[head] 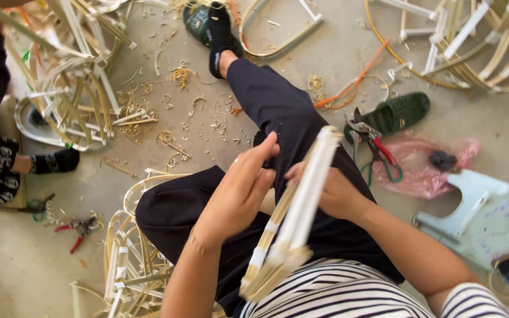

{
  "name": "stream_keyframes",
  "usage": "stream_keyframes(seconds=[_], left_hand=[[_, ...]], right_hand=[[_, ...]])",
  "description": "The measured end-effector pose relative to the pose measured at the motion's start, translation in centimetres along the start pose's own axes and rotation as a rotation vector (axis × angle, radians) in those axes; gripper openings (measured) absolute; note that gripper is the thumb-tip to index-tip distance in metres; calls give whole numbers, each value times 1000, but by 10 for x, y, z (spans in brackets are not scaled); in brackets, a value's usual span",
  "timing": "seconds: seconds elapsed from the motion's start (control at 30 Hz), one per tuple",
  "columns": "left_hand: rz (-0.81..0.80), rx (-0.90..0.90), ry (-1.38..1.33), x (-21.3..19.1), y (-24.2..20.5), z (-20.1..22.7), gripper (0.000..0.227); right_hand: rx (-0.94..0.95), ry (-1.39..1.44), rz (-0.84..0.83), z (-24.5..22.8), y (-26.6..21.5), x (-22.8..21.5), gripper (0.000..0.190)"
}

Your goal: Assembling and binding bamboo components for furniture or baskets using clippers and tape.

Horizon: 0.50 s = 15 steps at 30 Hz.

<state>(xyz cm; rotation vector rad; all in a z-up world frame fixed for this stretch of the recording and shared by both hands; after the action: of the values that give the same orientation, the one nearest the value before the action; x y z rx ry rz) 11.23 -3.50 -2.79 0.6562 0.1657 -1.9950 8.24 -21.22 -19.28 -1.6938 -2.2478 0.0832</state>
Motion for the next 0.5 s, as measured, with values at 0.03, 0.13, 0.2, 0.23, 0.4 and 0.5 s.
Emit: stream_keyframes(seconds=[0.03, 0.13, 0.2, 0.23, 0.4, 0.5], left_hand=[[-34, -151, 42, 13, 8, -26, 51], [-187, -258, -245, 66, 21, -54, 48], [-231, -381, -418, 87, 13, -75, 38], [-241, -516, -589, 96, 8, -89, 31], [-48, -656, -758, 72, 2, -115, 30], [-8, -787, -730, 75, -1, -125, 30]], right_hand=[[-184, -74, -128, -12, -1, 15, 24], [-234, -252, -216, -11, -2, 26, 22], [-75, -270, -219, -6, 2, 4, 23], [84, -292, -254, 1, 5, -5, 24], [9, -532, 461, 81, 5, -189, 34], [184, -926, 650, 194, -2, -259, 55]])
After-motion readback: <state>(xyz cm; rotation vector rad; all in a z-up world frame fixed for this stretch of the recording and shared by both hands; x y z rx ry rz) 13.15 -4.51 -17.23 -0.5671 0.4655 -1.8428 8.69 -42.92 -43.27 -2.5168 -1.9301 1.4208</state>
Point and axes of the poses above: each hand's wrist, its own y-axis towards the middle knuckle, its own x-axis out of the palm, z = x × y, the point moved 6 cm from there along y, towards the middle knuckle, and after that the axes turned 10 degrees about y, right-handed, at the moved point
